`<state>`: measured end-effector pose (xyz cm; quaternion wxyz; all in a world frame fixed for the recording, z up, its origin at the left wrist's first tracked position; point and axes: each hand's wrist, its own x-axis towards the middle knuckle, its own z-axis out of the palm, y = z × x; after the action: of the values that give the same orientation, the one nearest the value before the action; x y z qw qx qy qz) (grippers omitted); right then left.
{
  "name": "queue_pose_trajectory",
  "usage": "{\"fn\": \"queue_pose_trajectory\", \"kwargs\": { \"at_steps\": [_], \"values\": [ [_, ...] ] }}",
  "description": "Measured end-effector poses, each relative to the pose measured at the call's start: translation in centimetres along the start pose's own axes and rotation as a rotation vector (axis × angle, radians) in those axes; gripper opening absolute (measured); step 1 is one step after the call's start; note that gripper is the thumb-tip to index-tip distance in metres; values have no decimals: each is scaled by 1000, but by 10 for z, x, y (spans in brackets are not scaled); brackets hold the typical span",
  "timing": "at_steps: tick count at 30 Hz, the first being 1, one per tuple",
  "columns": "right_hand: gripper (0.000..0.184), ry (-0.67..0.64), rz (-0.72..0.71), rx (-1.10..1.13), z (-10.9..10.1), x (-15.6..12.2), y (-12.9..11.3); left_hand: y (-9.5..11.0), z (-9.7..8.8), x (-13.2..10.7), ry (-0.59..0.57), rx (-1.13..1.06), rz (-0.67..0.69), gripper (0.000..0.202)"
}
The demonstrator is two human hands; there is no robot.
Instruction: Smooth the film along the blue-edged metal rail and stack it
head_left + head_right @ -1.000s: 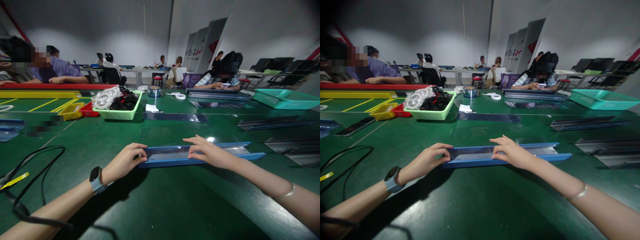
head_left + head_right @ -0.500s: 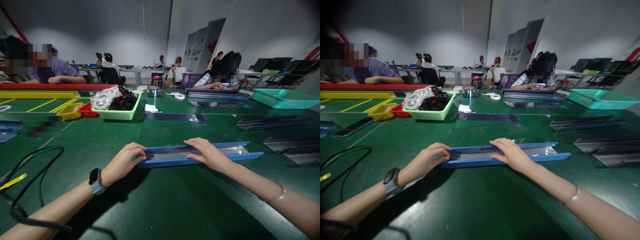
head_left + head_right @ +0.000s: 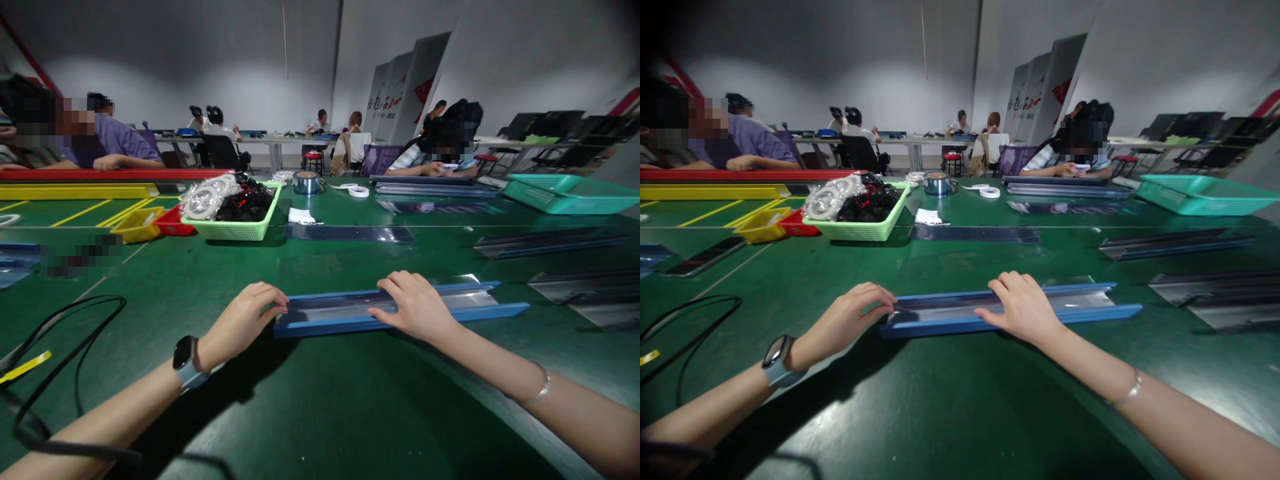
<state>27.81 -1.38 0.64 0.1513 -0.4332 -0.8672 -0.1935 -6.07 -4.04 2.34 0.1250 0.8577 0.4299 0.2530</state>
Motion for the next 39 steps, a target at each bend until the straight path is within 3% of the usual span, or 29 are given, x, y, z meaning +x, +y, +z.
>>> {"fn": "queue_pose_trajectory", "kwargs": {
  "at_steps": [7, 14, 20, 25, 39],
  "values": [
    [64, -51, -25, -23, 1, -6, 18, -5, 3, -1, 1, -31, -35, 12],
    [53, -65, -64, 54, 3, -16, 37, -4, 7, -2, -31, -58, 2, 13],
    [39, -97, -23, 311, 5, -13, 39, -2, 9, -4, -51, -4, 31, 16],
    [44, -165, 74, 462, 5, -8, 38, -2, 9, -3, -56, 42, 45, 17],
    [42, -294, 146, 541, 7, -7, 38, -7, 11, 0, -89, 49, 101, 21]
  ]
}}
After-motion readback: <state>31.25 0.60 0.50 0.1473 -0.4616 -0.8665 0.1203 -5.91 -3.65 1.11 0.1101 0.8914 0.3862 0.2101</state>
